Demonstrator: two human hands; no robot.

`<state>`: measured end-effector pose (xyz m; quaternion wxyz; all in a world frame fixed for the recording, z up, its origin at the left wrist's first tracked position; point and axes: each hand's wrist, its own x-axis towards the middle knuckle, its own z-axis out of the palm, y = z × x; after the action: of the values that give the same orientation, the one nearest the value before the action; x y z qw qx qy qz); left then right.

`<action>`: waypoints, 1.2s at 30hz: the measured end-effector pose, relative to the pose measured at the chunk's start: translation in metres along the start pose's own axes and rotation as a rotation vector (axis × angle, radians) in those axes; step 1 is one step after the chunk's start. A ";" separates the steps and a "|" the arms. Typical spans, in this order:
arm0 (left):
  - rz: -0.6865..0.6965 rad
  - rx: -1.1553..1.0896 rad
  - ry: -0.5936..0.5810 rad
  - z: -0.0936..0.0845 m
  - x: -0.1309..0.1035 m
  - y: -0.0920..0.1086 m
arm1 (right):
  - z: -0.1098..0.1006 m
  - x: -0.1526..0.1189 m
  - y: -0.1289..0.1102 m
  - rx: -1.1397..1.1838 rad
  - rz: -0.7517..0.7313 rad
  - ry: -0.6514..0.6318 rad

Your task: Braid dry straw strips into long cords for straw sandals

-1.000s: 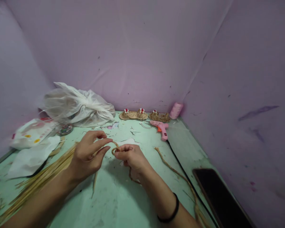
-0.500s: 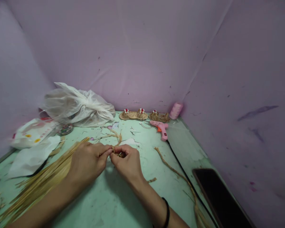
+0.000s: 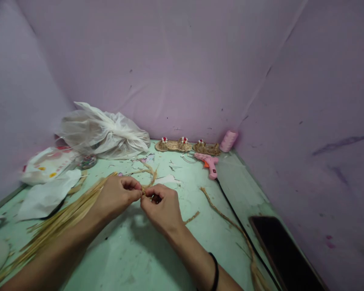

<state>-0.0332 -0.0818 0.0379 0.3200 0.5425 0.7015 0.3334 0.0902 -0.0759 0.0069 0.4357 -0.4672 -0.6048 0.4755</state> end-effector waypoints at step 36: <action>0.857 0.022 0.144 0.011 0.004 -0.027 | -0.011 0.011 0.019 0.178 -0.130 0.032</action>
<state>-0.0399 -0.0816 0.0098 0.0971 0.7634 0.4371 0.4655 0.1013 -0.0612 -0.0087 0.5149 -0.3939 -0.5821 0.4908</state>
